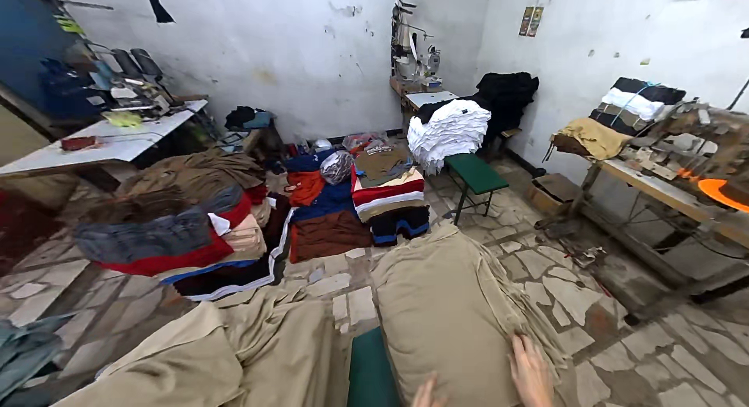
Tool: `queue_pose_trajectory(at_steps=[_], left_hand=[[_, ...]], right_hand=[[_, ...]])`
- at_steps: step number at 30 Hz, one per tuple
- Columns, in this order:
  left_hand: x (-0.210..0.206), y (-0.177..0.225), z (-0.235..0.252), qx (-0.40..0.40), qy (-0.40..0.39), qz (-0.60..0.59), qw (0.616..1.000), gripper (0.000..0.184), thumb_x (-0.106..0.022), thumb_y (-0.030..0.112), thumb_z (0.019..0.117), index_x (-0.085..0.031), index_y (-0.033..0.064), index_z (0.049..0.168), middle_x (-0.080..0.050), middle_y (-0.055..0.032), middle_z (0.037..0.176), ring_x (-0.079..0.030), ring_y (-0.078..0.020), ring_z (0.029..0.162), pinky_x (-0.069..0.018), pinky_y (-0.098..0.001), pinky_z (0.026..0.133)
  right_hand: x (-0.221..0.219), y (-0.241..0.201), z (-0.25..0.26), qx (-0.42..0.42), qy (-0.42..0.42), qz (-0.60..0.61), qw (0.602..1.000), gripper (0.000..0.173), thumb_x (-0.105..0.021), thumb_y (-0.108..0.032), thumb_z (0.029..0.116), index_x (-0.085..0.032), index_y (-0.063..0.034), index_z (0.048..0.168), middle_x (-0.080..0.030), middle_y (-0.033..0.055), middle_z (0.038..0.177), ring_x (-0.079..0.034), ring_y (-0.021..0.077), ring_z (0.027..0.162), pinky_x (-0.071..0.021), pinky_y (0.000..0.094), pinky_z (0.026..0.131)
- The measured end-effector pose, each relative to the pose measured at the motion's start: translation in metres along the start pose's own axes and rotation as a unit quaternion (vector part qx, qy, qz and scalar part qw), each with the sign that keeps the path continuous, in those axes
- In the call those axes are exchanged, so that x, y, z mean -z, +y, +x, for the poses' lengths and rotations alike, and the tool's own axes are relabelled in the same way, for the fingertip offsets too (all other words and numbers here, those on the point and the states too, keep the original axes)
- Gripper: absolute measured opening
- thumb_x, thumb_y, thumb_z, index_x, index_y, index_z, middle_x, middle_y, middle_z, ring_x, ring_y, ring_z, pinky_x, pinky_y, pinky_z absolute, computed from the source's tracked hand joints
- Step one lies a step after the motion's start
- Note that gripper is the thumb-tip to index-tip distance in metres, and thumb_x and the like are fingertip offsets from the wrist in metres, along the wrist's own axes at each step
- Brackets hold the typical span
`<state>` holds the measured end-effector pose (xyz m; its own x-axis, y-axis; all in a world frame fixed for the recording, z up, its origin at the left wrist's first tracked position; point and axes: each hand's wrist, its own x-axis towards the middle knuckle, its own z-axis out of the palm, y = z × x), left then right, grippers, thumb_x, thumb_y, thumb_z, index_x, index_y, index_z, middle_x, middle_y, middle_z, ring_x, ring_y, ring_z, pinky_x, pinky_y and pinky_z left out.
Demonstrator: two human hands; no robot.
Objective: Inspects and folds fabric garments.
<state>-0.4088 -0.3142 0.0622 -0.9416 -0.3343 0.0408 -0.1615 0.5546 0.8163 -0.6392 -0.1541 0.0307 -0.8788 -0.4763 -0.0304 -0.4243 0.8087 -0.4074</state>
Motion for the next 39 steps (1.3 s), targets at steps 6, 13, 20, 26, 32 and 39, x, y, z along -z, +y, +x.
queue_pose_trajectory(at_steps=[6, 13, 20, 26, 32, 39], left_hand=[[-0.059, 0.041, 0.145, 0.144, -0.024, -0.162, 0.976, 0.041, -0.058, 0.015, 0.1029, -0.057, -0.0045, 0.138, -0.063, -0.0228, 0.135, -0.065, -0.0308, 0.12, -0.0509, -0.0443, 0.105], [-0.09, 0.043, 0.24, 0.33, 0.099, -0.208, 0.915, 0.043, -0.064, 0.005, 0.0977, -0.053, -0.0068, 0.137, -0.065, -0.0268, 0.123, -0.066, -0.0345, 0.112, -0.0507, -0.0492, 0.1], [-0.052, 0.045, 0.211, 0.28, 0.241, -0.192, 0.909, 0.028, -0.048, 0.013, 0.1073, -0.063, -0.01, 0.114, -0.067, -0.0166, 0.092, -0.066, -0.0193, 0.083, -0.0548, -0.0377, 0.082], [-0.029, 0.062, 0.175, 0.225, 0.38, -0.033, 0.896, 0.027, -0.049, 0.009, 0.1032, -0.066, -0.0102, 0.11, -0.069, -0.0136, 0.087, -0.065, -0.0117, 0.081, -0.0545, -0.0303, 0.081], [-0.015, 0.071, 0.161, 0.198, 0.422, -0.002, 0.885, 0.021, -0.049, 0.003, 0.1016, -0.066, -0.0076, 0.106, -0.068, -0.0041, 0.085, -0.062, 0.0032, 0.075, -0.0518, -0.0145, 0.073], [-0.015, 0.093, 0.171, 0.12, 0.416, 0.026, 0.901, 0.02, -0.047, 0.001, 0.1007, -0.064, -0.0081, 0.103, -0.069, 0.0007, 0.084, -0.064, 0.0071, 0.076, -0.0544, -0.0117, 0.073]], right_hand=[[0.025, 0.004, 0.009, 0.002, -0.085, 0.032, 0.996, 0.045, -0.062, 0.001, 0.0905, -0.056, 0.0085, 0.134, -0.066, 0.0328, 0.117, -0.068, 0.0504, 0.099, -0.0541, 0.0633, 0.085], [0.036, 0.006, 0.011, 0.206, -0.127, 0.205, 0.948, 0.022, -0.06, -0.006, 0.0945, -0.072, 0.007, 0.107, -0.069, 0.027, 0.102, -0.071, 0.0416, 0.093, -0.0579, 0.0535, 0.084], [0.024, -0.03, 0.104, 0.254, -0.183, 0.369, 0.875, 0.027, -0.046, -0.008, 0.1026, -0.065, 0.0053, 0.117, -0.069, 0.0196, 0.112, -0.068, 0.028, 0.106, -0.0531, 0.0433, 0.098], [0.026, -0.048, 0.137, 0.311, -0.436, -0.015, 0.845, 0.071, -0.064, -0.046, 0.0961, -0.042, -0.0156, 0.157, -0.054, 0.0247, 0.146, -0.049, 0.0448, 0.137, -0.0187, 0.0722, 0.115], [0.03, -0.051, 0.148, 0.27, -0.45, 0.024, 0.851, 0.103, -0.074, -0.056, 0.0858, -0.021, -0.019, 0.165, -0.047, 0.0265, 0.152, -0.048, 0.0465, 0.136, -0.0201, 0.0748, 0.113], [0.027, -0.047, 0.157, 0.258, -0.438, 0.046, 0.86, 0.1, -0.079, -0.039, 0.084, -0.025, -0.0117, 0.163, -0.049, 0.0303, 0.145, -0.055, 0.0478, 0.126, -0.0309, 0.0684, 0.109]])
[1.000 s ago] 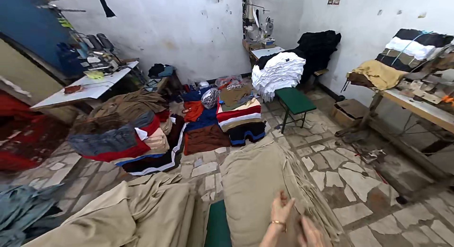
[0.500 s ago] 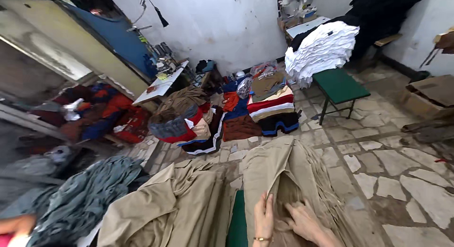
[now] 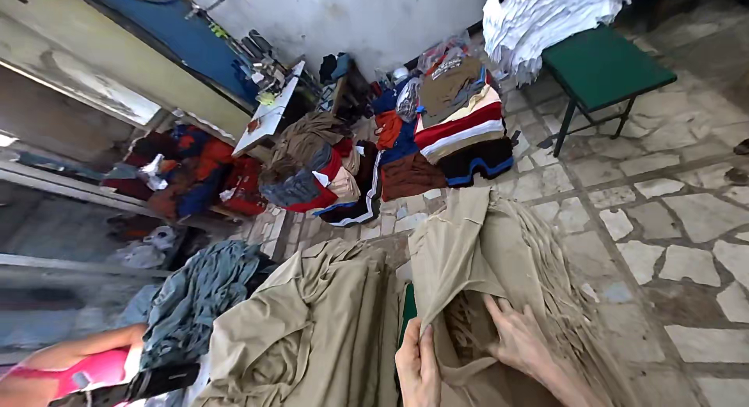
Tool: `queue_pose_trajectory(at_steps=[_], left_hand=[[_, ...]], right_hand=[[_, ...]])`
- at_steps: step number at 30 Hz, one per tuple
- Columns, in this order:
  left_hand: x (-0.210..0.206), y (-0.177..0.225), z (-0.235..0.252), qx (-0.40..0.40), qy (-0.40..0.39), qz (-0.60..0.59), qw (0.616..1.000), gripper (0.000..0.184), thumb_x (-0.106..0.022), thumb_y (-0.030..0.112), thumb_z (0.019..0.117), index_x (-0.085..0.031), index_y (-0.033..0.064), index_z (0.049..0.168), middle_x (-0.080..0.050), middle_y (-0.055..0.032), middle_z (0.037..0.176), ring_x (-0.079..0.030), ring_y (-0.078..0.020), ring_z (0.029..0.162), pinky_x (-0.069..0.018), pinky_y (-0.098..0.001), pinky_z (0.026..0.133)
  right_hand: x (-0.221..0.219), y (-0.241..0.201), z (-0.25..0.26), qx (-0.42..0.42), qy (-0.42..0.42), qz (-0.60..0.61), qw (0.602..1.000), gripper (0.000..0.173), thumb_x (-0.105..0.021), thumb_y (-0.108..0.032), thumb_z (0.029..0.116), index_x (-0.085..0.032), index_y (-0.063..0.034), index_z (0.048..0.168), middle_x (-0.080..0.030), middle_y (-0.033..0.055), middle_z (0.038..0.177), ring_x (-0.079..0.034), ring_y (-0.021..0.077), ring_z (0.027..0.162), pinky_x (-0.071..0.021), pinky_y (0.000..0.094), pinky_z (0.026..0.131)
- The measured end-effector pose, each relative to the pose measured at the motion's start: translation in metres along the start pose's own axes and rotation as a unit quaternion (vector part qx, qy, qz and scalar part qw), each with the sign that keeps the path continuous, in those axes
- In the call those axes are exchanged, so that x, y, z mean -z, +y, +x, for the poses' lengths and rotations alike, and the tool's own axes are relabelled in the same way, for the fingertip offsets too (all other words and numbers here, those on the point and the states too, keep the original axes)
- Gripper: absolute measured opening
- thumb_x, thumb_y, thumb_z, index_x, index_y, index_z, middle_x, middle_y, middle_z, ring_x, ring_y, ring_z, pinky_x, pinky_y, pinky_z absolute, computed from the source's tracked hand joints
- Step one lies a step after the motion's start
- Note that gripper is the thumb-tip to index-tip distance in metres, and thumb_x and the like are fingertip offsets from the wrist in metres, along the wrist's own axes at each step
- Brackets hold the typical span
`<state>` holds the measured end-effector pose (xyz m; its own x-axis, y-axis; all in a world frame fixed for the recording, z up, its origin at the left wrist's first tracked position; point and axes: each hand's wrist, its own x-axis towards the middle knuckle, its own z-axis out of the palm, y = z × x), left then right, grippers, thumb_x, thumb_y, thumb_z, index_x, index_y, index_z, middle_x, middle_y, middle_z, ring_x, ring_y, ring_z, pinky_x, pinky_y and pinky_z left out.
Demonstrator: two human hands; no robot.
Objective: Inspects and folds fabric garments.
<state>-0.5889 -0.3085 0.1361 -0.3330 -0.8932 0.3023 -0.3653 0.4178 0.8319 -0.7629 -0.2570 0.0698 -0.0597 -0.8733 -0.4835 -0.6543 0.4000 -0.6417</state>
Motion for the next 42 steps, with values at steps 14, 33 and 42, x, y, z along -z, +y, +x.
queue_pose_trajectory(at_steps=[14, 33, 42], left_hand=[[0.065, 0.021, 0.041, 0.018, 0.067, 0.007, 0.998, 0.02, -0.045, 0.001, 0.1007, -0.065, 0.0002, 0.101, -0.07, 0.0099, 0.082, -0.066, 0.0036, 0.074, -0.0576, -0.0155, 0.07], [0.072, 0.0, 0.075, 0.013, 0.127, -0.024, 0.991, 0.022, -0.051, 0.007, 0.1003, -0.072, 0.0028, 0.101, -0.069, 0.0034, 0.079, -0.063, 0.0011, 0.07, -0.0525, -0.0169, 0.066], [0.091, -0.013, 0.057, -0.028, 0.107, -0.079, 0.991, 0.021, -0.052, 0.005, 0.0987, -0.071, -0.0019, 0.102, -0.071, 0.0006, 0.084, -0.063, 0.0032, 0.073, -0.0522, -0.0145, 0.068]], right_hand=[[0.021, -0.057, -0.019, 0.1, 0.022, 0.017, 0.995, 0.083, -0.074, -0.039, 0.0907, -0.035, -0.012, 0.159, -0.063, 0.0284, 0.128, -0.064, 0.0465, 0.109, -0.041, 0.0663, 0.097], [0.072, -0.114, 0.007, 0.0, 0.015, -0.143, 0.99, 0.091, -0.078, -0.031, 0.0884, -0.026, -0.0162, 0.162, -0.056, 0.0301, 0.136, -0.064, 0.0482, 0.11, -0.0508, 0.06, 0.091], [0.049, -0.139, 0.006, -0.033, 0.024, -0.194, 0.98, 0.095, -0.083, -0.032, 0.0838, -0.029, -0.0131, 0.16, -0.054, 0.0321, 0.138, -0.066, 0.0504, 0.105, -0.0522, 0.0615, 0.088]])
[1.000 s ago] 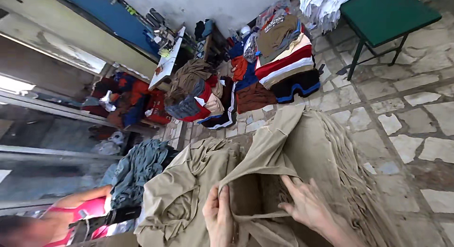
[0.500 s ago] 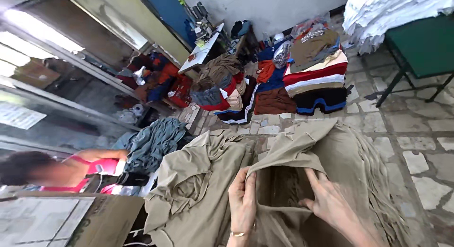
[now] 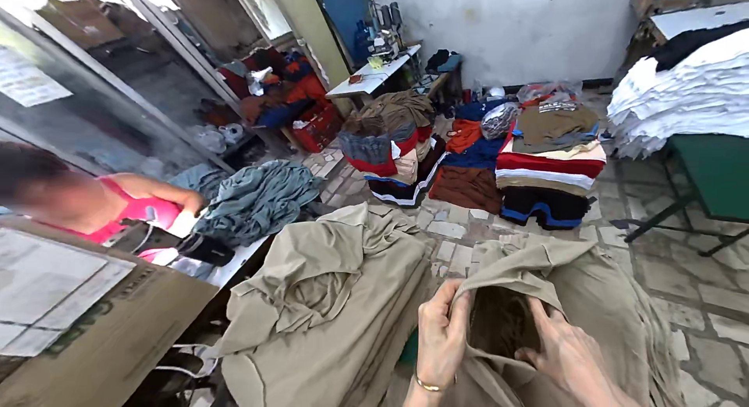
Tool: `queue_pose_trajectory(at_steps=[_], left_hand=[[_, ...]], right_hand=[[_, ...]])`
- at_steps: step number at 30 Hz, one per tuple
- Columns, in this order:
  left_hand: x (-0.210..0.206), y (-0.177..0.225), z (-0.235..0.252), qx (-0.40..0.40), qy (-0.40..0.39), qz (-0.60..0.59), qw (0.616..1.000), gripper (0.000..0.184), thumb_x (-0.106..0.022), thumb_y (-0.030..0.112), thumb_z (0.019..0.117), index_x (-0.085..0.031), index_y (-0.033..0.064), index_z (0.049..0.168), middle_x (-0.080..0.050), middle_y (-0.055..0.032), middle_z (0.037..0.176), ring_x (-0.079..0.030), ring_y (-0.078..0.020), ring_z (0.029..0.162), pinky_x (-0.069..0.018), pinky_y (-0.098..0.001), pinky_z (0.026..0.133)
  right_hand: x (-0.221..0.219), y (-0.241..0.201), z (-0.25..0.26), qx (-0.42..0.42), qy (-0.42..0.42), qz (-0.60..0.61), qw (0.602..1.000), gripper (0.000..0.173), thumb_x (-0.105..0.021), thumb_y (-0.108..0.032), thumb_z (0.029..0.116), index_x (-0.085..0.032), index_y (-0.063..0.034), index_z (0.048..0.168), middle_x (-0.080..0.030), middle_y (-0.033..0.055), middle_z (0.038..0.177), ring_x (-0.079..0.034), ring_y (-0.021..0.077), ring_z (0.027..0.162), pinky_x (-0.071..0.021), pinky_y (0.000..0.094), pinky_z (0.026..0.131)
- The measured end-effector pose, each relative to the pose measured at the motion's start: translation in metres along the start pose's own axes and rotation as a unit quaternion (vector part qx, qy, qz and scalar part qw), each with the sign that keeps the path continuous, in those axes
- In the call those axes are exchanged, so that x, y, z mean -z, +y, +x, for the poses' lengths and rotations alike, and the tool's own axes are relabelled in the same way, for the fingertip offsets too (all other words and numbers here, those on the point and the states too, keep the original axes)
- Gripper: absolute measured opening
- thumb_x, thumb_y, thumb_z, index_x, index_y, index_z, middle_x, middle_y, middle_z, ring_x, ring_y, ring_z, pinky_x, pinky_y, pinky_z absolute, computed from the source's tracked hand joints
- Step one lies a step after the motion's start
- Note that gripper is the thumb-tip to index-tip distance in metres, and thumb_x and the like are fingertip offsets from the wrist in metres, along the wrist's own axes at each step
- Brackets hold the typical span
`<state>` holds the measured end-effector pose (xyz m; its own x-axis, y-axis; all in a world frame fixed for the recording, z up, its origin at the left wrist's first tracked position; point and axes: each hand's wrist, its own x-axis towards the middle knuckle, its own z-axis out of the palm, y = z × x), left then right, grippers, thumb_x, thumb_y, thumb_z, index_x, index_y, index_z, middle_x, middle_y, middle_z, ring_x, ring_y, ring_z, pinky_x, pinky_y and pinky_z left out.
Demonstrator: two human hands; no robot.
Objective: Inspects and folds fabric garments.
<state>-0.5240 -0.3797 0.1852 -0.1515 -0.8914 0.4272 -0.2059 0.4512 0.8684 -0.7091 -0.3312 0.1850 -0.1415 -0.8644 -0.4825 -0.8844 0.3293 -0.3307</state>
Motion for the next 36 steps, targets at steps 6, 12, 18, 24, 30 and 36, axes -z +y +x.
queue_pose_trajectory(at_steps=[6, 12, 18, 24, 30, 36], left_hand=[[0.022, -0.018, -0.002, 0.02, -0.023, -0.031, 0.999, 0.019, -0.054, 0.006, 0.0983, -0.071, -0.0022, 0.101, -0.069, 0.0001, 0.082, -0.06, 0.0039, 0.07, -0.0509, -0.0135, 0.065], [0.033, -0.038, 0.006, 0.031, -0.048, -0.056, 0.997, 0.018, -0.054, 0.005, 0.0978, -0.07, -0.0033, 0.1, -0.069, -0.002, 0.081, -0.06, 0.0032, 0.068, -0.0505, -0.0133, 0.064], [0.05, -0.025, 0.017, -0.006, -0.078, -0.077, 0.994, 0.017, -0.054, 0.004, 0.0997, -0.068, -0.0057, 0.101, -0.069, -0.0066, 0.082, -0.059, 0.002, 0.069, -0.0499, -0.0121, 0.066], [0.056, -0.019, 0.022, -0.026, -0.102, -0.076, 0.992, 0.018, -0.054, 0.004, 0.1003, -0.068, -0.0063, 0.101, -0.067, -0.0078, 0.08, -0.058, 0.0006, 0.068, -0.0485, -0.0119, 0.064], [0.054, -0.02, 0.02, -0.025, -0.1, -0.081, 0.991, 0.018, -0.053, 0.004, 0.1003, -0.068, -0.0063, 0.101, -0.069, -0.0076, 0.084, -0.06, 0.0018, 0.071, -0.0494, -0.0113, 0.067], [0.05, -0.017, 0.017, -0.023, -0.098, -0.077, 0.992, 0.018, -0.053, 0.006, 0.1008, -0.068, -0.0053, 0.102, -0.068, -0.0067, 0.082, -0.059, 0.0016, 0.069, -0.0492, -0.0121, 0.065]], right_hand=[[-0.013, -0.02, -0.004, -0.015, 0.012, 0.011, 1.0, 0.093, -0.085, -0.03, 0.0818, -0.036, -0.0086, 0.158, -0.055, 0.0361, 0.135, -0.066, 0.0554, 0.099, -0.0522, 0.0667, 0.083], [-0.021, -0.036, 0.008, -0.044, 0.02, 0.003, 0.999, 0.091, -0.085, -0.032, 0.081, -0.039, -0.005, 0.155, -0.058, 0.0371, 0.13, -0.066, 0.056, 0.097, -0.0523, 0.0677, 0.081], [-0.018, -0.051, 0.006, -0.041, 0.063, 0.006, 0.997, 0.089, -0.086, -0.033, 0.0793, -0.044, -0.0018, 0.151, -0.057, 0.0384, 0.131, -0.067, 0.0569, 0.092, -0.0531, 0.0687, 0.077], [-0.015, -0.053, 0.0, -0.026, 0.089, 0.0, 0.996, 0.089, -0.087, -0.034, 0.0781, -0.045, -0.0018, 0.15, -0.059, 0.0383, 0.128, -0.068, 0.056, 0.087, -0.054, 0.0673, 0.072], [-0.015, -0.051, -0.002, -0.031, 0.077, -0.001, 0.997, 0.088, -0.087, -0.033, 0.0789, -0.045, -0.0024, 0.151, -0.059, 0.0375, 0.127, -0.068, 0.0554, 0.088, -0.0539, 0.0665, 0.073], [-0.015, -0.045, -0.004, -0.024, 0.08, -0.001, 0.996, 0.089, -0.086, -0.033, 0.0795, -0.044, -0.003, 0.152, -0.058, 0.0377, 0.128, -0.068, 0.0552, 0.087, -0.0543, 0.0662, 0.073]])
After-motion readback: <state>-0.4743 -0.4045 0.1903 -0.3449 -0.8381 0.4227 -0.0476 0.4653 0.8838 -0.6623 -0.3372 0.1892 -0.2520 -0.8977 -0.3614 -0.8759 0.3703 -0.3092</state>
